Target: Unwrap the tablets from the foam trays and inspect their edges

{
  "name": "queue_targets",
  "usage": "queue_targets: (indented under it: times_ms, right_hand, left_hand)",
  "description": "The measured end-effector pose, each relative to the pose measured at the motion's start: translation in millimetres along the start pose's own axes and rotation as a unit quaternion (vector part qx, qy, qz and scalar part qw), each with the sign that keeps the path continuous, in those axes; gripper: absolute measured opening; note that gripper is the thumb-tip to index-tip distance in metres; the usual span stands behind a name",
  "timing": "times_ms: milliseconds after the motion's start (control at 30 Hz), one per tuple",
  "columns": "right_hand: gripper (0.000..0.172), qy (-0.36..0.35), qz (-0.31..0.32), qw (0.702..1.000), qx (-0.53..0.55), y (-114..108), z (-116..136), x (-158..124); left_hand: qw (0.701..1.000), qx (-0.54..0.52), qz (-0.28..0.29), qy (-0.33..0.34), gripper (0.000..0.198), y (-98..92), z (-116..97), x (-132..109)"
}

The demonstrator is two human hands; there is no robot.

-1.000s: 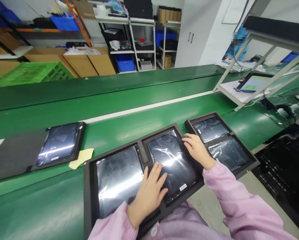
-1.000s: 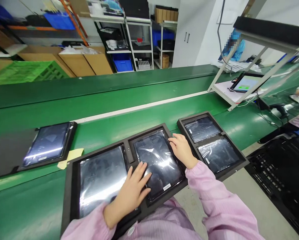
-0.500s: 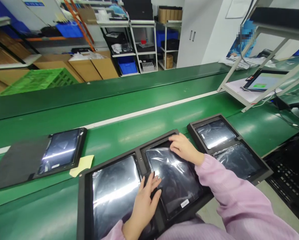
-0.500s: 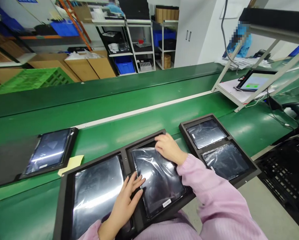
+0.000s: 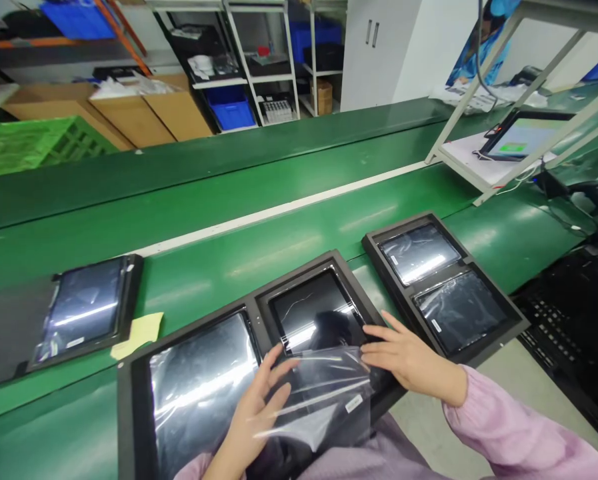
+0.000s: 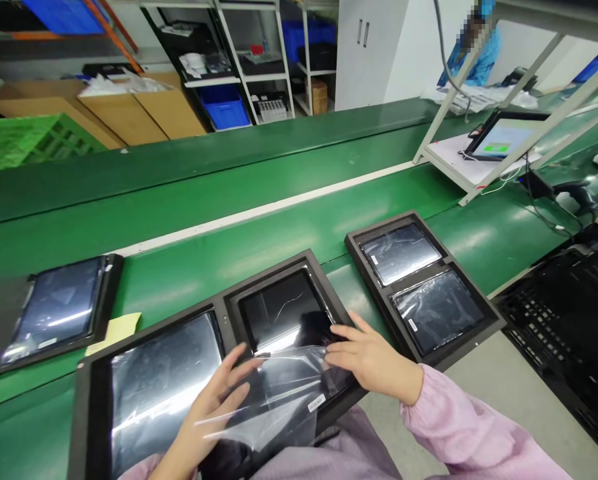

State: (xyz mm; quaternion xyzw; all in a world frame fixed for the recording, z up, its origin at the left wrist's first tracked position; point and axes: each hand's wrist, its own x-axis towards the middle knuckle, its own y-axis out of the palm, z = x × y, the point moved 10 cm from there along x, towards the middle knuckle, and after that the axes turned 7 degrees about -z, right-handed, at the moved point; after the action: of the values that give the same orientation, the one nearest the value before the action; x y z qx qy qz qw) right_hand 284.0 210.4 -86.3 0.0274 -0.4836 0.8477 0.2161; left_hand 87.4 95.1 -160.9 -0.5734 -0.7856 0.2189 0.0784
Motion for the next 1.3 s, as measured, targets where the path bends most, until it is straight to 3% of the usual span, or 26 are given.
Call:
queue_targets:
  times_ms: [100,267,333,400,433,500,567,700,800,900,1000,1067,1167,1300]
  right_hand:
    - [0.049,-0.060,0.020,0.997,0.049,18.1,21.0,-5.3]
    - [0.053,-0.109,0.027,0.993,-0.017,22.8,26.5,9.5]
    - [0.043,-0.116,0.033,0.990,-0.075,22.1,17.9,22.9]
    - [0.020,-0.106,0.021,0.987,-0.121,18.1,6.8,40.4]
    - [0.009,-0.093,0.009,0.987,-0.132,15.4,1.1,50.2]
    - [0.013,-0.039,-0.018,0.992,-0.115,11.3,-13.0,70.4]
    - [0.015,0.060,-0.052,0.995,-0.059,8.4,-33.1,87.4]
    - [0.024,0.234,-0.109,0.963,0.070,3.3,-66.6,98.9]
    - [0.045,0.305,-0.077,0.932,0.178,2.1,-78.1,95.1]
    - [0.058,0.379,-0.031,0.922,0.074,-6.9,-84.8,80.1]
    - [0.040,0.404,-0.032,0.910,-0.085,-8.9,-71.0,71.4]
    - [0.040,0.414,-0.045,0.899,-0.133,3.3,-56.1,70.5]
    - [0.048,0.438,-0.067,0.880,-0.171,18.3,-44.0,70.7]
    - [0.048,0.465,-0.082,0.870,-0.143,10.6,-47.5,67.0]
  left_hand:
    - [0.993,0.076,-0.058,0.065,0.070,-7.6,-12.5,9.1]
    - [0.929,0.268,-0.063,0.245,0.070,-1.4,-37.8,20.2]
    - [0.910,0.308,-0.044,0.276,0.062,3.1,-36.4,20.9]
    - [0.905,0.320,-0.035,0.277,0.056,3.7,-32.2,21.6]
    - [0.907,0.318,-0.034,0.273,0.055,3.1,-30.6,21.7]
    - [0.915,0.305,-0.030,0.264,0.055,1.8,-28.7,22.1]
    - [0.929,0.281,-0.021,0.240,0.058,0.2,-25.8,24.2]
    - [0.961,0.212,0.002,0.177,0.068,-3.6,-18.4,31.3]
    - [0.957,0.189,0.015,0.219,0.059,-0.9,-26.4,30.8]
    - [0.938,0.202,0.025,0.280,0.045,7.6,-36.3,25.1]
    - [0.928,0.240,0.012,0.285,0.042,14.7,-38.7,22.5]
    - [0.928,0.250,0.004,0.275,0.042,17.8,-39.8,22.0]
    - [0.940,0.233,0.004,0.248,0.042,18.6,-39.3,23.5]
    - [0.950,0.207,-0.005,0.232,0.041,10.4,-44.1,21.6]
